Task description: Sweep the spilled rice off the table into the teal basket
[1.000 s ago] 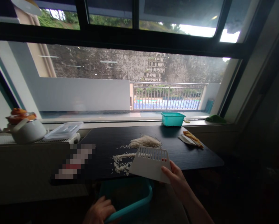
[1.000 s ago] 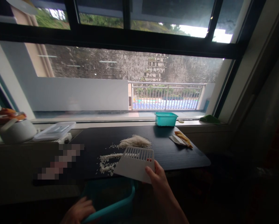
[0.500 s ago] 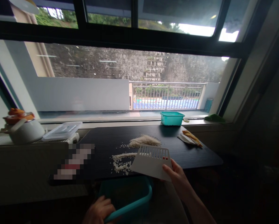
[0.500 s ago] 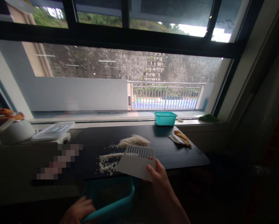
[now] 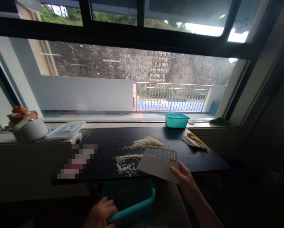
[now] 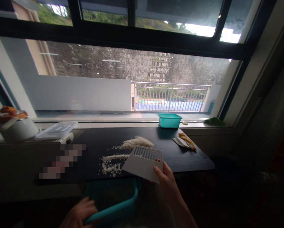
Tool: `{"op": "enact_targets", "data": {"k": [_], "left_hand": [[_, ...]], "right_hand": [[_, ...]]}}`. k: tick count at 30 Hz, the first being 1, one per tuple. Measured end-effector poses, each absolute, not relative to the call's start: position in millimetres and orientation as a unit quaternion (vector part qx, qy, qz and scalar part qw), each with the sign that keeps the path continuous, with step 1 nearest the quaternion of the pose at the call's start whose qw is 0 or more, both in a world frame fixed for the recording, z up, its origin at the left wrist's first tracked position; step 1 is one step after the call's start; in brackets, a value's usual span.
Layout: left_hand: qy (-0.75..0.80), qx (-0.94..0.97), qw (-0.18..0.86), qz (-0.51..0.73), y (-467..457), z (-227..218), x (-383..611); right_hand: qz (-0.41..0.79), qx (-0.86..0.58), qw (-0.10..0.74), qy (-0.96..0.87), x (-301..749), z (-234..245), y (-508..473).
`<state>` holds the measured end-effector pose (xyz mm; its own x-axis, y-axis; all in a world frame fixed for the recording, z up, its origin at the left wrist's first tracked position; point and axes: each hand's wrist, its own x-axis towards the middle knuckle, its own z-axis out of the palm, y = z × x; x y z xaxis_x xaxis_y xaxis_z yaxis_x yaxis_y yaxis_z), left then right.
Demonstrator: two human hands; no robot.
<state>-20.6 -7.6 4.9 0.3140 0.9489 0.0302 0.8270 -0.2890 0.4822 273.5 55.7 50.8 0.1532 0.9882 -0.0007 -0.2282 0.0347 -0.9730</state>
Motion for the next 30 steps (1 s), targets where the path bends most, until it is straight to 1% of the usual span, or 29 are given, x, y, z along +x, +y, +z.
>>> {"op": "enact_targets", "data": {"k": [14,19,22,26,30], "left_hand": [[0.576,0.786,0.18,0.134,-10,11,-22],[0.495,0.838,0.167,0.156,-2,17,-21],[0.445,0.858,0.18,0.182,6,24,-9],[0.476,0.848,0.185,0.139,8,33,9],[0.516,0.829,0.163,0.142,-1,42,7]], "right_hand": [[0.502,-0.484,0.585,-0.415,261,59,58],[0.486,-0.503,0.587,-0.408,266,58,52],[0.479,-0.516,0.59,-0.395,269,54,49],[0.476,-0.52,0.593,-0.39,273,52,49],[0.472,-0.522,0.594,-0.39,273,53,49]]}}
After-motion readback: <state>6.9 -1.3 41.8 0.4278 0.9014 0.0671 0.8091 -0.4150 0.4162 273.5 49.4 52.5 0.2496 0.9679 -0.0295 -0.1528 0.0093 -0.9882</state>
